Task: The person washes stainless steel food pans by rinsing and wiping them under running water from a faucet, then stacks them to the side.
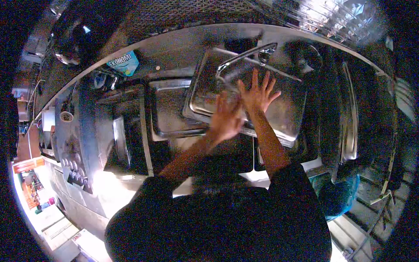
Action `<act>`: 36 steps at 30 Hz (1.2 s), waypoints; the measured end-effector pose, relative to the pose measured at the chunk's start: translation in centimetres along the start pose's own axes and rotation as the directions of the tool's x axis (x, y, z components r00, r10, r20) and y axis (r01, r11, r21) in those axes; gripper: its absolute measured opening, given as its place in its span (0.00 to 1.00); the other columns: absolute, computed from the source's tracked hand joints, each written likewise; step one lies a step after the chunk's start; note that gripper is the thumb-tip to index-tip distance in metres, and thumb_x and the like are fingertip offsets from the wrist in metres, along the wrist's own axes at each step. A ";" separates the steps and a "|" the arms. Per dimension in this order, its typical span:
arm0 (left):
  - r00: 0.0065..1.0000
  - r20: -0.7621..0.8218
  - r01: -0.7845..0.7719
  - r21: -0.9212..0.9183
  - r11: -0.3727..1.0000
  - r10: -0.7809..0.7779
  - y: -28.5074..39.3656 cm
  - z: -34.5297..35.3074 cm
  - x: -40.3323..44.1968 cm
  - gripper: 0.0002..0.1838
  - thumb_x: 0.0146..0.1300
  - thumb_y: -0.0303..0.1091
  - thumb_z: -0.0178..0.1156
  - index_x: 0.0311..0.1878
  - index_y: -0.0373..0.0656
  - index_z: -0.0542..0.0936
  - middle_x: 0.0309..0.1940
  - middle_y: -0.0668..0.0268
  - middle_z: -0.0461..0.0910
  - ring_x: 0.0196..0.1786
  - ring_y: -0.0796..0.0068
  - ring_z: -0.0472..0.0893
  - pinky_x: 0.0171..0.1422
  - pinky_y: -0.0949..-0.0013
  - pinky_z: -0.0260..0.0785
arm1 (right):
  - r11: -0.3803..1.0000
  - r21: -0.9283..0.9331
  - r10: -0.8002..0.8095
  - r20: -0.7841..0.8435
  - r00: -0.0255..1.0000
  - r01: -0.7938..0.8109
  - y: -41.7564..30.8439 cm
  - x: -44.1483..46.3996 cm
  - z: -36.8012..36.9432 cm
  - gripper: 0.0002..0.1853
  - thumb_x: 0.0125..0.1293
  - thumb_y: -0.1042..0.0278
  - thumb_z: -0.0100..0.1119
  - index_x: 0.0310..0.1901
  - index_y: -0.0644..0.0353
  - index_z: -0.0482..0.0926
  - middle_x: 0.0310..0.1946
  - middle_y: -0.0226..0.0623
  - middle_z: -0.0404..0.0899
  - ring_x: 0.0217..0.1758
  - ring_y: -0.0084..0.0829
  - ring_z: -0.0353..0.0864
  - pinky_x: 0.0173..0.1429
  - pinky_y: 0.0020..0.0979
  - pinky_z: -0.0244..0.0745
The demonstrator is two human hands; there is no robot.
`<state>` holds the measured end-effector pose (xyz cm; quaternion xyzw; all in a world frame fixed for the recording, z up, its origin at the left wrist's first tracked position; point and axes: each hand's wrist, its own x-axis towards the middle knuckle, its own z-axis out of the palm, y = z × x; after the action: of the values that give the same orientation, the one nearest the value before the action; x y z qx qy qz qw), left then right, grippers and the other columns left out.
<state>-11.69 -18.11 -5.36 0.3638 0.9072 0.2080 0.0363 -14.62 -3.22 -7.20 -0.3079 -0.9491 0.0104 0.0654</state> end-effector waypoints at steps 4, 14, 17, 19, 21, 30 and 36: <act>0.988 -0.132 -0.103 -0.151 0.983 0.083 0.2 3.1 -1.0 0.39 0.60 0.53 0.56 0.71 0.44 0.61 0.69 0.50 0.59 0.73 0.52 0.56 0.75 0.41 0.41 | 0.999 -0.001 -0.033 0.034 0.999 0.033 0.7 -0.2 -0.1 0.40 0.63 0.26 0.38 0.73 0.32 0.51 0.76 0.42 0.45 0.78 0.51 0.41 0.70 0.71 0.35; 0.923 0.036 0.375 -0.318 0.871 -0.384 -8.3 -2.5 2.2 0.43 0.60 0.58 0.57 0.73 0.48 0.56 0.68 0.48 0.61 0.64 0.44 0.69 0.65 0.48 0.65 | 0.999 -0.037 -0.009 0.085 0.996 0.012 4.2 -5.1 -0.2 0.40 0.64 0.29 0.41 0.74 0.31 0.47 0.76 0.43 0.43 0.78 0.54 0.38 0.71 0.69 0.33; 0.950 -0.186 0.145 -0.448 0.883 -0.250 -9.3 0.1 3.3 0.43 0.61 0.60 0.57 0.73 0.48 0.56 0.64 0.47 0.67 0.59 0.41 0.74 0.57 0.49 0.72 | 0.999 -0.048 0.024 0.067 0.997 -0.021 5.1 -6.0 -0.5 0.42 0.63 0.29 0.42 0.75 0.34 0.46 0.76 0.45 0.42 0.78 0.55 0.38 0.72 0.68 0.33; 0.960 -0.132 0.134 -0.561 0.817 -0.248 -10.0 0.0 3.8 0.40 0.61 0.58 0.57 0.71 0.47 0.58 0.60 0.47 0.70 0.58 0.41 0.74 0.57 0.49 0.72 | 0.978 -0.021 -0.207 0.039 0.978 0.208 5.5 -7.0 -1.8 0.44 0.62 0.28 0.44 0.75 0.38 0.46 0.76 0.47 0.40 0.77 0.57 0.37 0.71 0.69 0.33; 0.970 -0.012 0.151 -0.752 0.641 -0.243 -10.7 -0.2 4.3 0.35 0.63 0.55 0.56 0.68 0.45 0.63 0.53 0.46 0.76 0.56 0.42 0.76 0.55 0.48 0.72 | 0.951 -0.025 -0.309 0.018 0.951 0.310 5.5 -7.2 -2.5 0.45 0.62 0.28 0.44 0.75 0.40 0.46 0.76 0.49 0.40 0.77 0.58 0.37 0.71 0.69 0.33; 0.911 -0.128 0.351 -0.253 0.901 -0.391 -8.5 -0.2 3.9 0.15 0.68 0.36 0.52 0.54 0.41 0.74 0.39 0.53 0.81 0.43 0.48 0.80 0.48 0.49 0.73 | 0.970 -0.010 -0.239 0.114 0.964 0.242 4.2 -7.2 -1.9 0.44 0.63 0.29 0.43 0.75 0.42 0.47 0.75 0.52 0.37 0.77 0.60 0.36 0.70 0.70 0.31; 0.835 -0.406 -0.444 -0.094 0.891 0.373 -7.7 10.0 -5.3 0.15 0.68 0.39 0.52 0.53 0.43 0.75 0.39 0.56 0.80 0.39 0.54 0.80 0.45 0.57 0.74 | 0.974 0.044 -0.225 0.100 0.969 0.222 3.8 -7.2 -1.9 0.43 0.64 0.28 0.41 0.75 0.39 0.45 0.76 0.50 0.36 0.77 0.60 0.35 0.71 0.70 0.29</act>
<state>-10.61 -23.15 -18.00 0.4978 0.7746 0.3600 -0.1504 -6.38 -4.35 -6.40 -0.1970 -0.9795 0.0345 0.0216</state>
